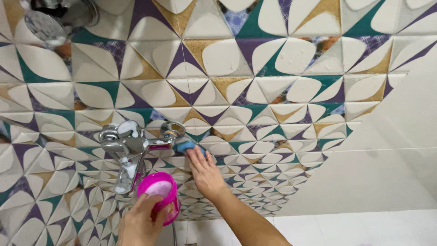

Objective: The person scrubs patterned bathroom wall tiles using a blue sponge and a pink container of cleaning solution. They repeatedly dip the sponge into the container and scrub the tiles around the shower fixtures and along the wall.

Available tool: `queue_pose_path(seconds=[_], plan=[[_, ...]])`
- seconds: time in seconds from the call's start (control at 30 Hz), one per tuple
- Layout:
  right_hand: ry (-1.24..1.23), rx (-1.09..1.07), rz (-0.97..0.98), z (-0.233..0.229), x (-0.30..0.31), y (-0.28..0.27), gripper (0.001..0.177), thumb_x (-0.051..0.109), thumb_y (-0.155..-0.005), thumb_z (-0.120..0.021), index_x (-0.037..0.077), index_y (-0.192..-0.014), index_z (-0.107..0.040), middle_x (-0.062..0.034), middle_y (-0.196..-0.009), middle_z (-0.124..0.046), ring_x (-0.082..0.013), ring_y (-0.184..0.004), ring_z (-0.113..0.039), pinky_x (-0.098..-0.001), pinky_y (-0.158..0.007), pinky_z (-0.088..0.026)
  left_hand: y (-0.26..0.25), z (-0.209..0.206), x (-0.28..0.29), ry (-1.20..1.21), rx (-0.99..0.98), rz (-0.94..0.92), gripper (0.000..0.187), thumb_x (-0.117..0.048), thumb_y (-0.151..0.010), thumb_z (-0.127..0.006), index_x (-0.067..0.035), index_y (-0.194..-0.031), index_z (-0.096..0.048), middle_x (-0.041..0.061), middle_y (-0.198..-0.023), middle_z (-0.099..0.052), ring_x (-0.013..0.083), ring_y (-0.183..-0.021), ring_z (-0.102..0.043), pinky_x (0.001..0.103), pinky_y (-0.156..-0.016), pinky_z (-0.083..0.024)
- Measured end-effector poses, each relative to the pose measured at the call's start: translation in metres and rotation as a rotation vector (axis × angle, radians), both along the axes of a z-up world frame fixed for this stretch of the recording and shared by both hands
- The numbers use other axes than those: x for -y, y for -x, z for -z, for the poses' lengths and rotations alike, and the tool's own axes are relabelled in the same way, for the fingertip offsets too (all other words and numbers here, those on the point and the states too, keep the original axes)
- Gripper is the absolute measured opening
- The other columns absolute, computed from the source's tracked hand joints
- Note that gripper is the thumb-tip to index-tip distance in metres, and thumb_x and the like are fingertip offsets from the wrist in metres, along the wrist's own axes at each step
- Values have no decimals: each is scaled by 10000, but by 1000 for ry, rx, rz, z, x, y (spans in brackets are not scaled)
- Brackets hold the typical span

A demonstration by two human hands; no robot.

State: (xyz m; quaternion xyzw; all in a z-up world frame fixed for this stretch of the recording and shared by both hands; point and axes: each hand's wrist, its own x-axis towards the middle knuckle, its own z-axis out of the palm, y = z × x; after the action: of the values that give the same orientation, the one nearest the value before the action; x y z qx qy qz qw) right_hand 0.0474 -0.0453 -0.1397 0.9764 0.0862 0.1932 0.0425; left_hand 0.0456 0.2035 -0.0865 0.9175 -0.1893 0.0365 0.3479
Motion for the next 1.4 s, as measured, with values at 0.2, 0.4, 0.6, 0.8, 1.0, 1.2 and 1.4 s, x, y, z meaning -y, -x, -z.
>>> queue_pose_path(seconds=[0.2, 0.4, 0.6, 0.8, 1.0, 1.2, 1.4], plan=[[-192, 224, -62, -4, 1, -7, 627, 72, -879, -505, -43, -1495, -501, -185, -1639, -352, -388, -1543, -290, -499, -1231, -252, -8, 38, 4, -61, 18, -76, 445, -393, -677, -917, -182, -1043, -777, 173, -1151, -725, 318, -751, -782, 414, -688, -631], [-126, 163, -189, 6, -9, -20, 577, 116, -915, -529, -30, -1473, -520, -162, -1640, -404, -337, -1550, -323, -503, -1239, -271, -17, 81, 4, 68, 38, -53, 364, -317, -687, -902, -154, -984, -770, 103, -815, -742, 230, -582, -778, 369, -568, -601], [-89, 153, -293, 6, -28, -43, 580, 162, -892, -539, -30, -1439, -559, -160, -1554, -473, -336, -1519, -340, -523, -1229, -273, -38, 116, 3, 151, 242, 42, 308, -192, -611, -893, -76, -856, -746, 103, -762, -704, 230, -562, -728, 339, -512, -566], [-82, 187, -382, 9, -33, -53, 466, 173, -931, -557, 4, -1360, -625, -112, -1591, -502, -256, -1533, -405, -482, -1262, -302, -56, 161, -2, 257, 430, 5, 271, -199, -601, -885, -90, -794, -729, 106, -671, -657, 225, -525, -680, 335, -472, -532], [-69, 394, -374, 7, -30, -61, 467, 179, -924, -579, -14, -1344, -647, -106, -1537, -541, -291, -1516, -425, -468, -1253, -335, -87, 226, -24, 292, 413, -42, 311, -211, -558, -900, -85, -779, -721, 96, -634, -634, 215, -490, -653, 354, -470, -522], [-141, 596, -370, -1, -40, -82, 463, 150, -925, -594, -13, -1352, -668, -113, -1440, -607, -285, -1461, -496, -463, -1285, -346, -152, 322, -55, 239, 791, 69, 304, -303, -506, -838, -91, -643, -668, 136, -674, -660, 297, -605, -643, 421, -625, -559], [-47, 684, -399, 22, -44, -90, 372, 151, -962, -597, -12, -1283, -688, -89, -1506, -601, -271, -1543, -470, -407, -1315, -354, -189, 380, -70, 214, 752, 145, 354, -389, -544, -882, -119, -718, -732, 108, -691, -711, 272, -657, -712, 398, -675, -587]])
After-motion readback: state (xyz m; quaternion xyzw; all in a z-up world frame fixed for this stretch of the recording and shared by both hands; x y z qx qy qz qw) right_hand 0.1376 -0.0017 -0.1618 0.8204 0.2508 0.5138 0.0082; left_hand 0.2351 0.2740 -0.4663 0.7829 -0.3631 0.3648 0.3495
